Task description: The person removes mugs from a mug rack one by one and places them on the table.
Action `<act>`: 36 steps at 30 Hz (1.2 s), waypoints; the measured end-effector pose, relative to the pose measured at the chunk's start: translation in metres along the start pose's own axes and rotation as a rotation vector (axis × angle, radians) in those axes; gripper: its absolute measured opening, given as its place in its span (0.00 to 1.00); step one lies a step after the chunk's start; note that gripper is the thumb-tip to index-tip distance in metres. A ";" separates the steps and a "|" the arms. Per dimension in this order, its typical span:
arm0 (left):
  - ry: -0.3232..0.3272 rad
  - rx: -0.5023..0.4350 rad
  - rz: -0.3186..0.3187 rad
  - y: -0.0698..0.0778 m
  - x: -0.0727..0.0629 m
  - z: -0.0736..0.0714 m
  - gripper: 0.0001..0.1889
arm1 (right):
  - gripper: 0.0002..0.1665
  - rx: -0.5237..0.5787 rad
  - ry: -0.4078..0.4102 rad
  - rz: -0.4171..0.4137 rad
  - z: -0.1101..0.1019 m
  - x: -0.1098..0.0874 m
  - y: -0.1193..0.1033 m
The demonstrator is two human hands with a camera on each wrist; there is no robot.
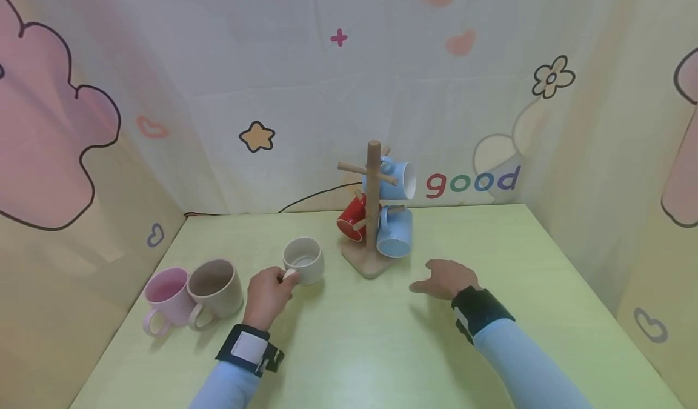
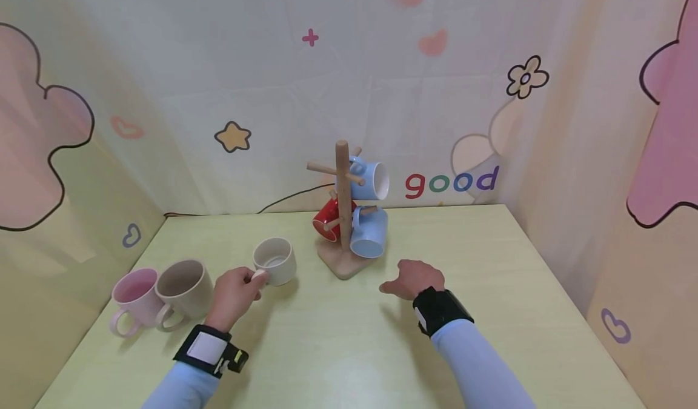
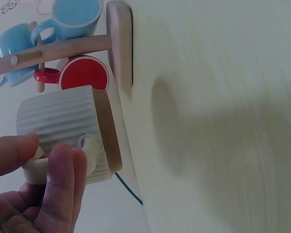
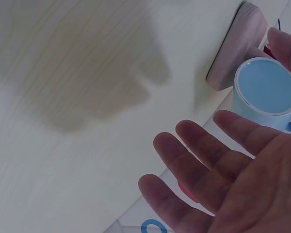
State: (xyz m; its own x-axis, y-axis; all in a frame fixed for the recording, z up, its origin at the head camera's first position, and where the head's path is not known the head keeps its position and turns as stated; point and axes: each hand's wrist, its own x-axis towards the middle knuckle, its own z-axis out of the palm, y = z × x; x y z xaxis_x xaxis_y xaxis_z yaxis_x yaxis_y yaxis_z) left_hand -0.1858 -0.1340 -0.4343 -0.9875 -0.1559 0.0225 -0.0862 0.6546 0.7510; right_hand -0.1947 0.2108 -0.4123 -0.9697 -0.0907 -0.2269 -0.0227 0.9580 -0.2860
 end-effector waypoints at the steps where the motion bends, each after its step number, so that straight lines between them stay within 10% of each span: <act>1: 0.005 -0.003 -0.001 -0.001 -0.001 0.000 0.14 | 0.41 0.001 0.000 -0.001 0.000 0.000 0.000; 36: 0.160 -0.023 -0.057 -0.051 -0.023 -0.012 0.15 | 0.41 0.041 0.000 0.003 0.003 0.000 0.001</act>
State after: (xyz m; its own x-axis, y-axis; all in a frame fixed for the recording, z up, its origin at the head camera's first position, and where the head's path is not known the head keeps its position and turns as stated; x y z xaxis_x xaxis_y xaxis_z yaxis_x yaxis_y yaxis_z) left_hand -0.1571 -0.1724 -0.4650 -0.9474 -0.3091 0.0831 -0.1362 0.6244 0.7691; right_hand -0.1944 0.2104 -0.4157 -0.9698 -0.0880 -0.2277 -0.0099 0.9462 -0.3235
